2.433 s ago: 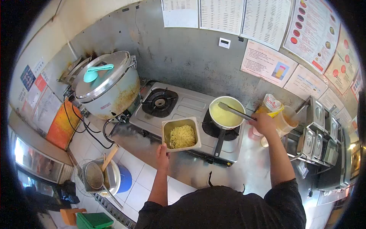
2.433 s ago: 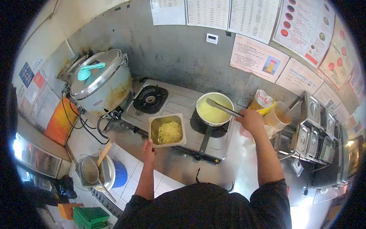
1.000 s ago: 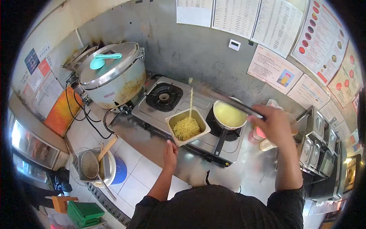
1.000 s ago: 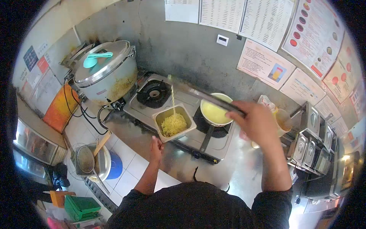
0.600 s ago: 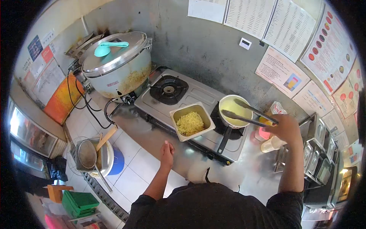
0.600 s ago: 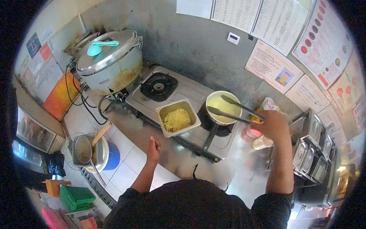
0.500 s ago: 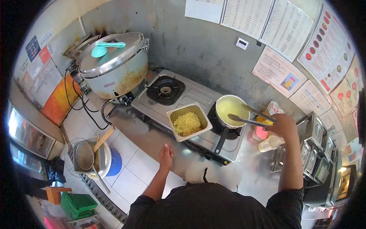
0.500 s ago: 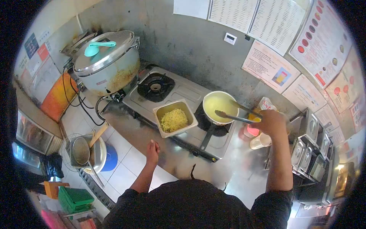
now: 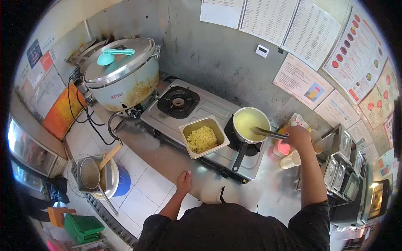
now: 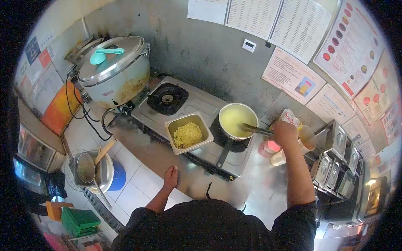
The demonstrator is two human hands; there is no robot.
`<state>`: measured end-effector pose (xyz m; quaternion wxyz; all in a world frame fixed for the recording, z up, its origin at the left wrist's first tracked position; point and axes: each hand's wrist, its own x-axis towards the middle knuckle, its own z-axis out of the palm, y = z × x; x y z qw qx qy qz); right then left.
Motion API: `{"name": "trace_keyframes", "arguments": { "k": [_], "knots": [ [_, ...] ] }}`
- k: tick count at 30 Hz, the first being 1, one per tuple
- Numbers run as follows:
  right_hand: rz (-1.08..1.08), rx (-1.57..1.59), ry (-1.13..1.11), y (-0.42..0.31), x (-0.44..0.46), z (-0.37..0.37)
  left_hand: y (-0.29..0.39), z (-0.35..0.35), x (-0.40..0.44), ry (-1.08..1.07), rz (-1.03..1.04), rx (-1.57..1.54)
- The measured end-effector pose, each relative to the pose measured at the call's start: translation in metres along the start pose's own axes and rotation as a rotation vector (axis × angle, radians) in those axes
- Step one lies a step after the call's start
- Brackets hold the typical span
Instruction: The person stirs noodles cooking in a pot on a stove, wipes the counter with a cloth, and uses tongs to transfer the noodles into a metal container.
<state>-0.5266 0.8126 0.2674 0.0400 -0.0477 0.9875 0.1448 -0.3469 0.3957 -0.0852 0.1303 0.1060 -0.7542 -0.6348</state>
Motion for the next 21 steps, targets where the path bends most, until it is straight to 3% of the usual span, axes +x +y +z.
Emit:
{"name": "trace_keyframes", "arguments": {
  "k": [16, 21],
  "knots": [
    [0.095, 0.428, 0.090, 0.025, -0.038, -0.064, 0.013, 0.001, -0.008, -0.017, 0.066, 0.254],
    [0.035, 0.508, 0.245, 0.030, -0.049, -0.062, 0.015, 0.003, -0.008, 0.013, 0.117, 0.260]
  ]
}}
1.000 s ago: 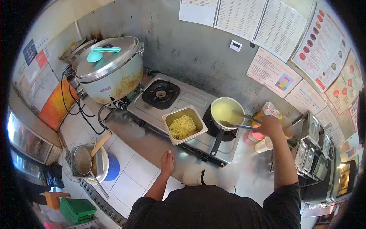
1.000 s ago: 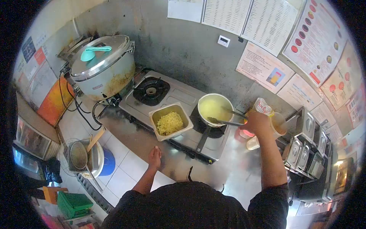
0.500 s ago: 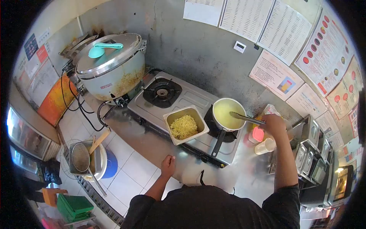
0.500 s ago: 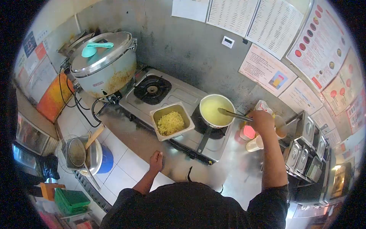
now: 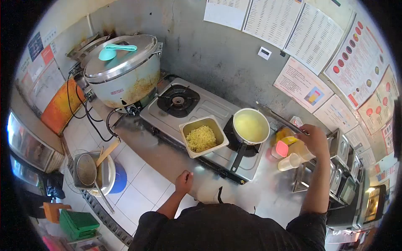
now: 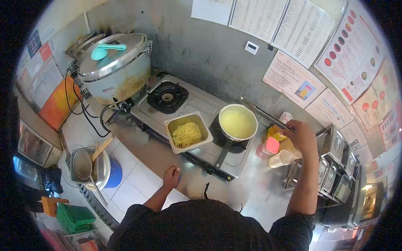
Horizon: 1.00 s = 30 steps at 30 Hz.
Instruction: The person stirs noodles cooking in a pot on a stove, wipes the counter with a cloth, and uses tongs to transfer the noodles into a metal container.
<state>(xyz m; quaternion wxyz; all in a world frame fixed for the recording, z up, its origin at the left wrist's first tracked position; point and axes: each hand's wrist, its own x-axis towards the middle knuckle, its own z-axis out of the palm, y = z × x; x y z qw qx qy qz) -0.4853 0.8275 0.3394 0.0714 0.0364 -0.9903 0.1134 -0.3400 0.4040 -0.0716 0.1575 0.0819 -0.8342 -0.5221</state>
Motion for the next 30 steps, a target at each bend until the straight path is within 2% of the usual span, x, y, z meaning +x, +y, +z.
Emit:
{"name": "trace_keyframes", "arguments": {
  "k": [4, 7, 8, 11, 14, 18, 24, 30],
  "knots": [
    [0.013, -0.042, -0.039, -0.008, -0.004, 0.004, -0.006, 0.001, 0.000, -0.024, -0.026, -0.003],
    [0.026, 0.102, -0.082, -0.033, -0.014, 0.004, -0.008, 0.002, 0.000, -0.048, -0.069, 0.000],
    [-0.099, 0.174, -0.054, -0.018, -0.009, 0.022, -0.008, 0.002, 0.000, -0.066, -0.083, 0.004],
    [-0.216, 0.063, -0.157, -0.077, -0.023, 0.033, -0.007, 0.004, 0.000, -0.037, -0.028, 0.070],
    [-0.349, -0.079, -0.165, -0.102, -0.027, 0.046, -0.006, 0.004, 0.000, -0.032, 0.033, 0.121],
    [-0.267, -0.040, -0.120, -0.084, -0.014, 0.048, -0.003, 0.001, -0.002, -0.044, 0.019, 0.110],
    [-0.087, -0.223, -0.070, -0.040, 0.002, 0.013, -0.001, 0.001, -0.005, -0.024, 0.060, 0.095],
    [-0.034, -0.510, -0.315, -0.020, 0.031, 0.017, -0.003, 0.004, -0.006, -0.055, 0.041, 0.091]
  ]
}}
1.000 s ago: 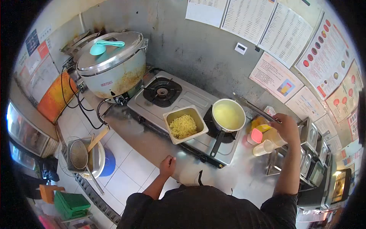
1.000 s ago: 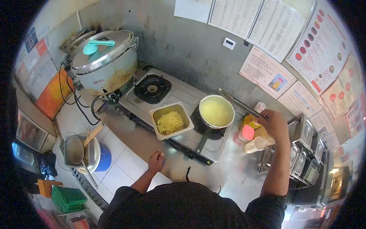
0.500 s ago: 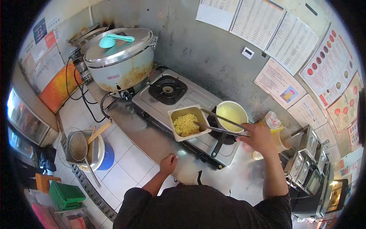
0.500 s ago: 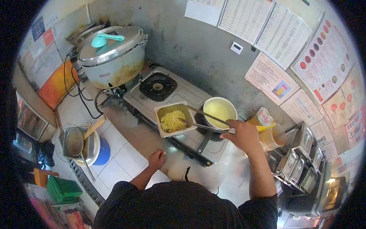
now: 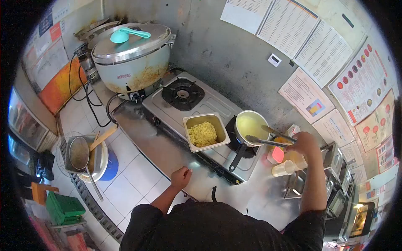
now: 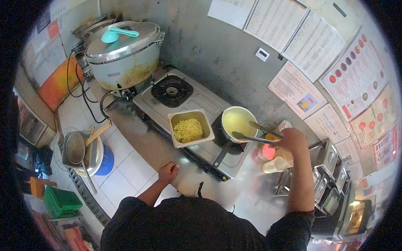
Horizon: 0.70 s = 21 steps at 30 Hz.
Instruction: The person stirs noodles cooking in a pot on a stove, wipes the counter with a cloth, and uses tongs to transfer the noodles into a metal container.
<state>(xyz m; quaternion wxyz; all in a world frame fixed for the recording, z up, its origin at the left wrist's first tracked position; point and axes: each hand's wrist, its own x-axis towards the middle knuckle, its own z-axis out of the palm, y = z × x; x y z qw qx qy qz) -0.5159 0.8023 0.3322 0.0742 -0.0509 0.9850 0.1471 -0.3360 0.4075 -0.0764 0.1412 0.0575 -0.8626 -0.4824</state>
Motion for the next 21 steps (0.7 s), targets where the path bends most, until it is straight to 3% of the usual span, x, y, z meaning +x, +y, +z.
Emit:
{"name": "trace_keyframes", "arguments": {
  "k": [7, 15, 21],
  "knots": [
    [-0.080, -0.243, -0.029, -0.015, 0.055, 0.022, -0.002, 0.001, -0.001, -0.008, -0.013, 0.037],
    [-0.128, -0.415, -0.088, -0.035, 0.084, -0.014, 0.003, -0.001, 0.000, -0.038, 0.007, 0.059],
    [-0.152, -0.385, -0.074, -0.024, 0.081, -0.015, 0.001, -0.002, -0.001, -0.028, 0.032, 0.057]
  ]
}}
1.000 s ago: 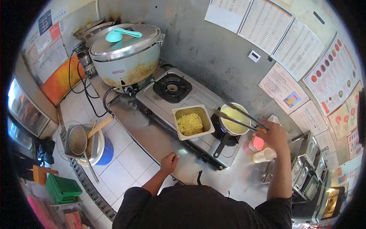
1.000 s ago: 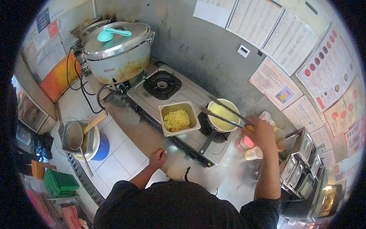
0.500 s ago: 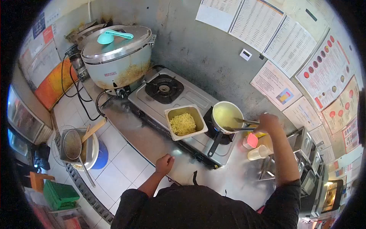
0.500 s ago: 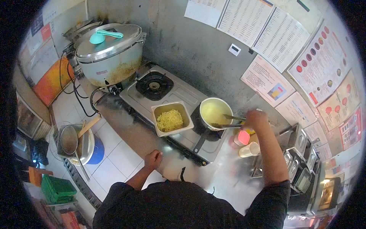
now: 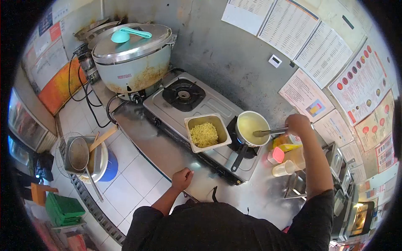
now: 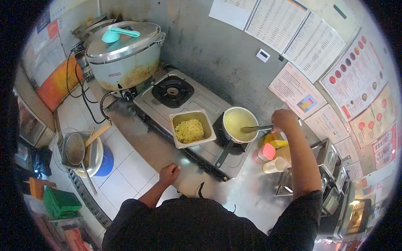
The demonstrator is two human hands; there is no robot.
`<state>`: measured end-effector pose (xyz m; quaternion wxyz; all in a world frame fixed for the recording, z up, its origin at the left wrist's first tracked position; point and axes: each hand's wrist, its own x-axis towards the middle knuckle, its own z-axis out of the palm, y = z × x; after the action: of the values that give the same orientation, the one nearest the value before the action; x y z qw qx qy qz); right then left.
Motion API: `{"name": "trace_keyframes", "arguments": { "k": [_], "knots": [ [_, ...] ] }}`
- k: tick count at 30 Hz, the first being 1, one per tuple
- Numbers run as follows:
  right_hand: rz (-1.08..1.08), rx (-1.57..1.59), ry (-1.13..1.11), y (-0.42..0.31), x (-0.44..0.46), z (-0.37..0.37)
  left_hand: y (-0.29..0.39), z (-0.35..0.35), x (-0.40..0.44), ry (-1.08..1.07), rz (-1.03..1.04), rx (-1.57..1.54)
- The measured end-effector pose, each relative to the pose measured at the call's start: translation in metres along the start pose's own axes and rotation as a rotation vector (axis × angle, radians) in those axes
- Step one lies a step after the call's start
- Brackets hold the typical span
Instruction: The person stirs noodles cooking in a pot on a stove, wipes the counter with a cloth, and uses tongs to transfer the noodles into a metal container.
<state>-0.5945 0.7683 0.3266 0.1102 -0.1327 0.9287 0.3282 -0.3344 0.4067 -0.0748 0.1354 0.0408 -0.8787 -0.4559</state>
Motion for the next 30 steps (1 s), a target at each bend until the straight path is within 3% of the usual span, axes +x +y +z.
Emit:
{"name": "trace_keyframes", "arguments": {
  "k": [10, 15, 18, 27, 30],
  "knots": [
    [0.050, 0.493, 0.288, 0.030, -0.077, -0.024, 0.009, -0.006, 0.002, -0.026, 0.010, 0.010],
    [-0.070, 0.662, 0.343, -0.011, -0.102, -0.031, 0.005, -0.004, 0.002, -0.042, 0.006, -0.001],
    [-0.210, 0.594, 0.448, -0.053, -0.103, -0.020, 0.004, -0.001, 0.001, -0.043, 0.019, 0.006],
    [0.046, 0.571, 0.472, -0.021, -0.097, -0.022, 0.002, -0.003, 0.002, -0.057, 0.054, 0.062],
    [0.115, 0.574, 0.215, -0.002, -0.091, -0.011, 0.001, 0.000, 0.001, -0.050, 0.068, 0.070]
  ]
}}
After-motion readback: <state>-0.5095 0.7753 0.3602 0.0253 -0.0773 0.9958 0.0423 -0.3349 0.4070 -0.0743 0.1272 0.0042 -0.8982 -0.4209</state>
